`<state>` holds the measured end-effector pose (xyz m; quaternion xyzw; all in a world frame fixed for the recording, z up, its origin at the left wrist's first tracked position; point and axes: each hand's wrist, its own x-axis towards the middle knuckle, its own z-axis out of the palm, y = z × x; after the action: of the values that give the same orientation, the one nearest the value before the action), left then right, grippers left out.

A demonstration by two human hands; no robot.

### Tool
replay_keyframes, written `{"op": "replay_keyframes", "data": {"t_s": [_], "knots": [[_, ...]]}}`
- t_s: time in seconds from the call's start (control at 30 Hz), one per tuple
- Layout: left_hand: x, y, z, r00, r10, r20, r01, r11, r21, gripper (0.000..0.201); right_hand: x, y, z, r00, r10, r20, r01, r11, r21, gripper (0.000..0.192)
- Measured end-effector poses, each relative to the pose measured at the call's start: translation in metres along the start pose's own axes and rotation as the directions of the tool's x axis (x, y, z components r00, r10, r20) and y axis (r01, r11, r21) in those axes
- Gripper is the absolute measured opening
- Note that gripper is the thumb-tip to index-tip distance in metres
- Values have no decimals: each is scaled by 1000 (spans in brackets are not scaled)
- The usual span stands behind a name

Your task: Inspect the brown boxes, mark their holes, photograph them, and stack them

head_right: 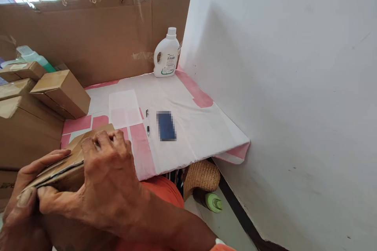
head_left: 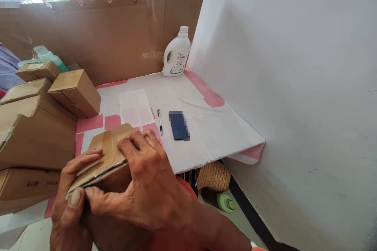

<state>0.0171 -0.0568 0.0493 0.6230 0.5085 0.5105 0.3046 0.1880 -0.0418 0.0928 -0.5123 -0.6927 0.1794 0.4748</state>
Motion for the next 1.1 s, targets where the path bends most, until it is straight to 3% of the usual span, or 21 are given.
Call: {"op": "replay_keyframes", "data": {"t_s": [0.07,0.13,0.2,0.23,0.27,0.33,0.37,0.43,0.6,0.7,0.8,0.87,0.93,1.0,1.1], "knots": [[0,5,12,999,37,-39,-39,998,-57,34,1,9,-13,998,-18,56,15,999,50,52],[1,10,23,991,119,-66,-124,990,-73,30,7,30,-29,989,-26,147,-6,977,214,47],[4,12,30,979,197,-51,-199,979,-50,26,14,63,-40,986,68,155,-122,921,371,49],[6,13,31,975,218,-40,-220,974,-48,24,18,83,-42,977,175,125,-211,897,389,53],[9,13,32,972,232,-35,-234,971,-52,23,21,104,-41,947,318,53,-317,893,320,56],[17,13,29,965,258,-38,-260,964,-61,22,28,145,-30,823,569,7,-569,823,-12,46],[21,12,27,963,268,-38,-270,961,-65,22,30,163,-22,751,660,24,-648,743,-165,38],[32,11,24,961,275,-20,-276,959,-68,22,34,188,-4,669,742,28,-703,645,-300,24],[54,5,21,964,266,27,-262,960,-103,23,42,210,25,611,791,21,-753,589,-293,9],[62,1,25,966,257,24,-250,956,-152,24,45,212,19,635,771,47,-754,632,-180,14],[68,0,28,960,273,70,-260,953,-155,29,48,198,-7,710,704,24,-704,710,10,32],[70,0,29,950,284,128,-267,954,-135,40,49,170,-31,790,607,-83,-574,781,248,37],[70,2,30,944,284,165,-266,956,-126,45,45,129,-52,849,450,-277,-226,783,579,32],[68,3,32,946,267,182,-248,961,-124,48,37,84,-60,906,316,-281,-56,749,661,21],[64,4,34,951,245,187,-225,966,-125,52,17,34,-46,968,169,-184,7,718,696,7]]}}
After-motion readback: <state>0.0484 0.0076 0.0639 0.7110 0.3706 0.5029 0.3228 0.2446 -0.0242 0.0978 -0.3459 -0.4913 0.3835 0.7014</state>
